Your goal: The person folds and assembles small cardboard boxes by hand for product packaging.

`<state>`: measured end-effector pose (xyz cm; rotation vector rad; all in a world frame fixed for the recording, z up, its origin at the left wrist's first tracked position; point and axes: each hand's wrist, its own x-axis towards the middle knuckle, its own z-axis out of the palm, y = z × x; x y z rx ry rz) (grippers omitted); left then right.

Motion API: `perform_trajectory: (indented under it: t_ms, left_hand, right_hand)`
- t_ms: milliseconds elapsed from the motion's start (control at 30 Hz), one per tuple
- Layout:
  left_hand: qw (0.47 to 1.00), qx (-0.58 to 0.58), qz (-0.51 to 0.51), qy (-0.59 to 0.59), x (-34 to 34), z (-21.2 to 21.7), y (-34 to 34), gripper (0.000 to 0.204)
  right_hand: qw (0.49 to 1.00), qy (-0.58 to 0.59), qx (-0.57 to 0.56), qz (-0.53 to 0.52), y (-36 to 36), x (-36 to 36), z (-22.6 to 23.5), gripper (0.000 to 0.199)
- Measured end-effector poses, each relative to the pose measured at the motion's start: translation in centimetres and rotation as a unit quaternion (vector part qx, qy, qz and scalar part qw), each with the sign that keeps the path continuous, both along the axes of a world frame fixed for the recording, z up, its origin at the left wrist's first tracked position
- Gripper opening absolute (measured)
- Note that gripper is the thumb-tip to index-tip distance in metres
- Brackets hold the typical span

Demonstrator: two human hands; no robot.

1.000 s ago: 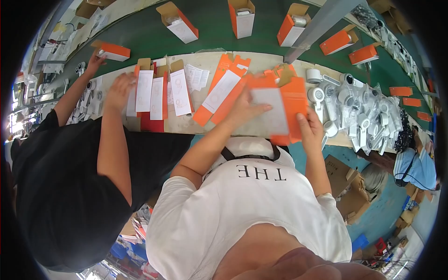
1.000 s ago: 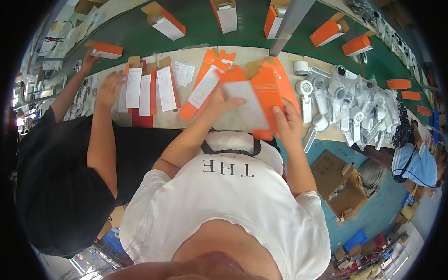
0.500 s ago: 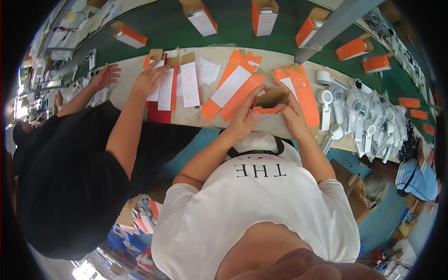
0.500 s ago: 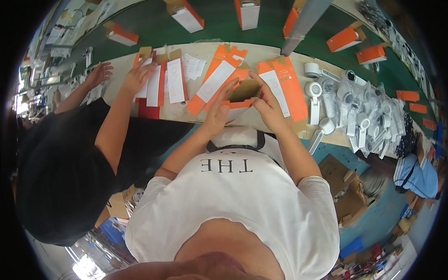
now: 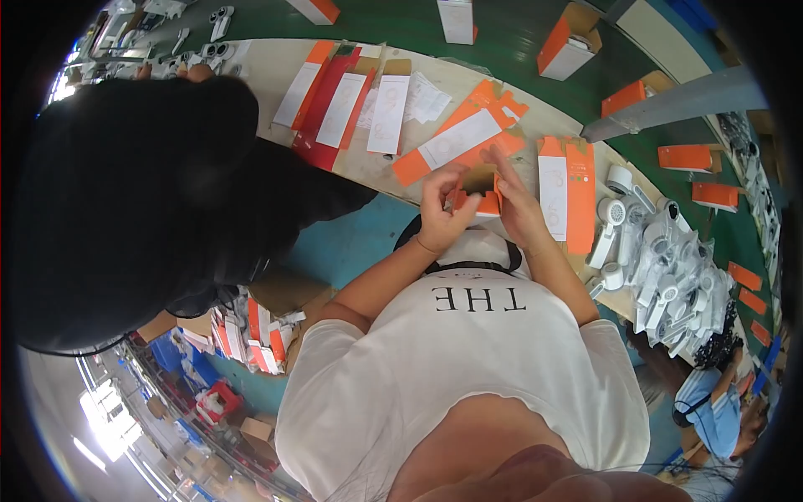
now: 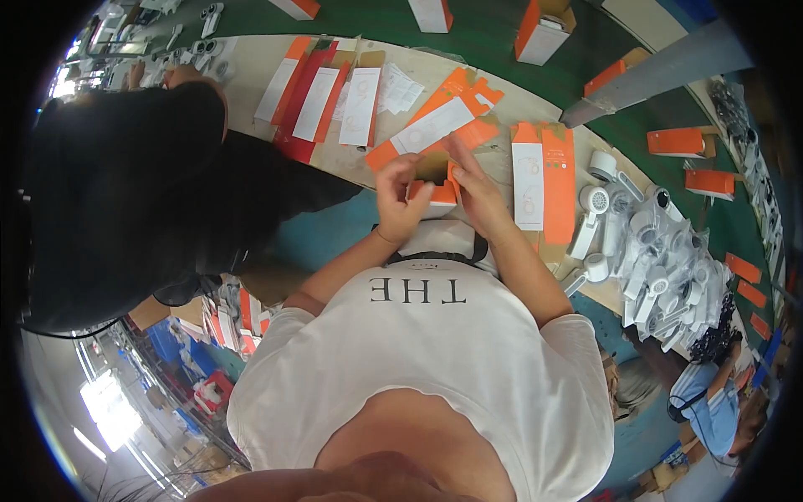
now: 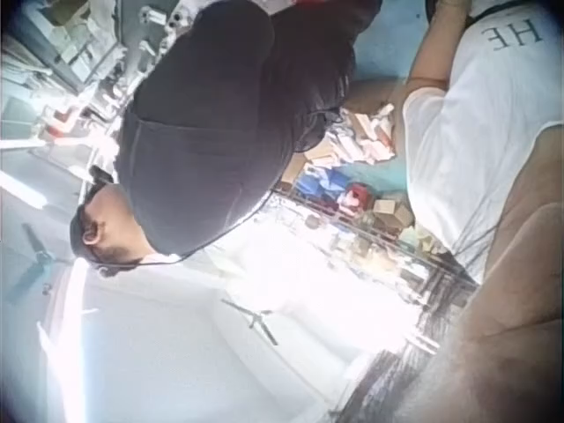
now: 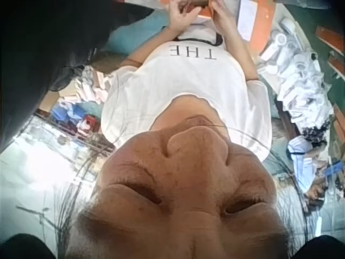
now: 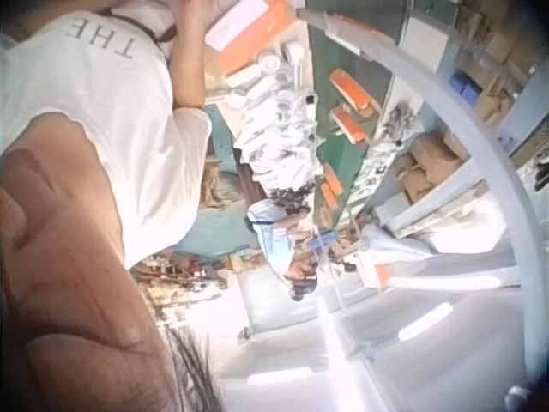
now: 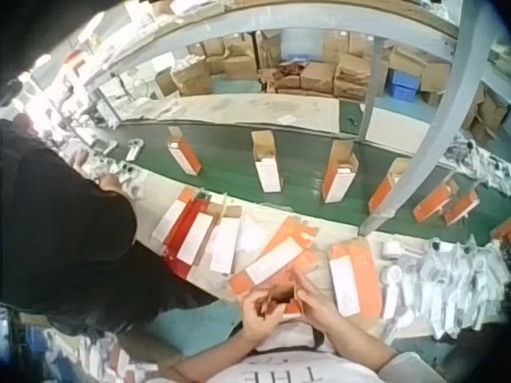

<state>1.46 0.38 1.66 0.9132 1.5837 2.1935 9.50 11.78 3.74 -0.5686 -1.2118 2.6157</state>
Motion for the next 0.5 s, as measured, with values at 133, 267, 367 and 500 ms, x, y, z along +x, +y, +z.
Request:
perform_trajectory:
  t_ms: [133,267,367,500]
  left_hand:
    - [0.954,-0.147,-0.006,0.26,-1.5,0.2,-1.0,0.036]
    - [0.965,-0.164,0.012,0.204,-1.2,0.5,-0.3,0.042]
    - [0.978,-0.141,0.013,0.153,-0.6,-0.1,0.5,0.045]
    - [0.988,-0.106,-0.023,0.113,-0.8,-0.6,0.9,0.044]
  right_hand:
    - [0.998,-0.002,0.014,0.061,-0.5,0.0,0.0,0.06]
    - [0.996,-0.03,0.025,0.08,0.1,-0.2,0.4,0.051]
    - [0.998,0.018,0.009,0.065,1.0,0.6,-0.5,0.036]
    - [0.989,0.031,0.072,0.127,3.5,1.7,-0.5,0.025]
